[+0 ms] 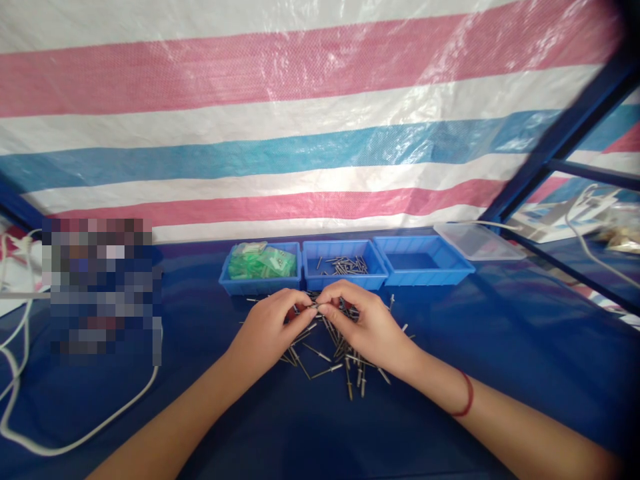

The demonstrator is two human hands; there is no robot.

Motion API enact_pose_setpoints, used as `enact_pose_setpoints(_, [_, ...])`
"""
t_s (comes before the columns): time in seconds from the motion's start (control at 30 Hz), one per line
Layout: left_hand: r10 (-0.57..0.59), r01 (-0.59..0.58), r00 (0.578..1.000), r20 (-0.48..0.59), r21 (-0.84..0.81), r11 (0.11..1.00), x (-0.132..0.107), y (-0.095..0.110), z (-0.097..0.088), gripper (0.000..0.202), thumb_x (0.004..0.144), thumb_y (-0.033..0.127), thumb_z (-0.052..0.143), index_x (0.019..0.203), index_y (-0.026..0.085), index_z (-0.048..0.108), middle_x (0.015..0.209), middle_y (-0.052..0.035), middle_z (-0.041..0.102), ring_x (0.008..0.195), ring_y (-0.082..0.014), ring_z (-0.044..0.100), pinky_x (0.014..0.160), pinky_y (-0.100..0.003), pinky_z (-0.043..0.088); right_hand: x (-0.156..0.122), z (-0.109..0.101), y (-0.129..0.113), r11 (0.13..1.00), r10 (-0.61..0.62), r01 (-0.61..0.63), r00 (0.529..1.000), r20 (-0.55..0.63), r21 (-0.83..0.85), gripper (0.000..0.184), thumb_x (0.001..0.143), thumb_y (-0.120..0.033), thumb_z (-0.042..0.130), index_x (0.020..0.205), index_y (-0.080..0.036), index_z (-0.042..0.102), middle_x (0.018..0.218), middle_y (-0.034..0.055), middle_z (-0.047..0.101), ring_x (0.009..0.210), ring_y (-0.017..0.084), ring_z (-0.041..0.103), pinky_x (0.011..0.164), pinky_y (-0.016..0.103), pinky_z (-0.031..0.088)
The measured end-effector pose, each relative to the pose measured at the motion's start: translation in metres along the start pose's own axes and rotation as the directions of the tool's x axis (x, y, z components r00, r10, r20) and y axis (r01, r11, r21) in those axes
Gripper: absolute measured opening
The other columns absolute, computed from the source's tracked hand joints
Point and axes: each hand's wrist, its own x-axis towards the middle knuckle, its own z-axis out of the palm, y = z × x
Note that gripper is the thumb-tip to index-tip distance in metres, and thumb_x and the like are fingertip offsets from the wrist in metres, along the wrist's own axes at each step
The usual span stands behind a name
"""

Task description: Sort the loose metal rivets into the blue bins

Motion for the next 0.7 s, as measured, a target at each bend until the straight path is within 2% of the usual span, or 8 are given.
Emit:
enact_pose_setpoints(0.1, [-0.019,0.018,0.999,-0.051,-0.015,1.000,0.000,0.001,-0.001,0.013,0.088,0.030,0.054,0.084,0.020,0.060,0.076,0.0015,0.064,0.067,-0.0135,0.059,0.066,-0.024,0.045,0.000,0.000,0.003,1.000,-0.001,0.001,1.000,-0.008,-0.030,0.008,0.088,-0.021,0.053,0.087,-0.020,0.061,0.083,0.0032,0.064,0.075,0.016,0.059,0.071,0.029,0.047])
enact_pose_setpoints(0.2, [-0.022,0.019,0.997,-0.070,-0.040,0.999,-0.001,0.001,-0.002,0.012,0.088,0.029,0.055,0.083,0.019,0.059,0.077,0.0014,0.063,0.069,-0.0133,0.059,0.067,-0.024,0.046,0.001,-0.002,0.003,0.990,-0.048,0.049,0.999,0.010,-0.130,0.009,0.089,-0.019,0.052,0.087,-0.020,0.061,0.084,0.0033,0.065,0.078,0.017,0.059,0.073,0.031,0.046])
enact_pose_setpoints(0.33, [-0.016,0.011,0.997,-0.077,-0.063,0.998,-0.002,-0.003,-0.001,0.016,0.087,0.029,0.058,0.100,0.021,0.058,0.085,0.0002,0.064,0.075,-0.0144,0.061,0.070,-0.025,0.048,0.009,-0.011,0.009,0.950,-0.110,0.093,0.993,-0.041,-0.299,0.013,0.092,-0.022,0.049,0.088,-0.020,0.062,0.089,0.0055,0.068,0.086,0.020,0.059,0.078,0.034,0.042])
enact_pose_setpoints(0.43, [0.020,-0.021,0.998,-0.051,-0.020,1.000,-0.002,-0.006,-0.002,0.021,0.088,0.028,0.055,0.108,0.022,0.056,0.089,-0.0007,0.064,0.078,-0.0155,0.062,0.071,-0.027,0.048,0.015,-0.024,0.021,0.893,-0.082,-0.006,0.981,-0.176,-0.450,0.015,0.092,-0.025,0.049,0.089,-0.020,0.063,0.090,0.0061,0.068,0.084,0.022,0.058,0.076,0.036,0.039])
enact_pose_setpoints(0.5, [0.044,-0.043,0.999,-0.026,0.034,0.999,-0.003,-0.007,-0.004,0.020,0.090,0.027,0.052,0.109,0.023,0.057,0.092,-0.0016,0.064,0.079,-0.0161,0.063,0.072,-0.027,0.048,0.017,-0.031,0.029,0.819,-0.049,-0.112,0.964,-0.262,-0.562,0.017,0.091,-0.029,0.050,0.093,-0.020,0.064,0.091,0.0070,0.068,0.083,0.025,0.057,0.074,0.037,0.036])
enact_pose_setpoints(0.57, [0.049,-0.048,0.999,-0.004,0.106,0.993,-0.003,-0.007,-0.007,0.021,0.091,0.027,0.048,0.109,0.022,0.057,0.096,-0.0030,0.065,0.081,-0.0171,0.063,0.072,-0.028,0.048,0.018,-0.035,0.031,0.759,-0.045,-0.167,0.951,-0.306,-0.630,0.019,0.090,-0.031,0.051,0.099,-0.020,0.063,0.093,0.0082,0.068,0.085,0.027,0.055,0.073,0.038,0.034])
enact_pose_setpoints(0.63, [0.044,-0.052,0.998,0.041,0.192,0.980,-0.003,-0.008,-0.010,0.021,0.092,0.028,0.046,0.107,0.021,0.059,0.097,-0.0042,0.065,0.083,-0.0187,0.063,0.074,-0.029,0.048,0.016,-0.034,0.026,0.771,-0.075,-0.083,0.973,-0.219,-0.631,0.018,0.090,-0.028,0.051,0.100,-0.019,0.063,0.094,0.0081,0.067,0.087,0.025,0.054,0.073,0.036,0.033])
enact_pose_setpoints(0.7, [0.032,-0.056,0.995,0.096,0.269,0.962,-0.002,-0.009,-0.013,0.021,0.093,0.028,0.043,0.103,0.021,0.061,0.096,-0.0045,0.066,0.085,-0.0198,0.063,0.075,-0.030,0.048,0.014,-0.026,0.017,0.812,-0.129,0.122,0.991,0.029,-0.570,0.016,0.091,-0.022,0.049,0.098,-0.020,0.063,0.094,0.0061,0.066,0.086,0.021,0.054,0.073,0.034,0.033])
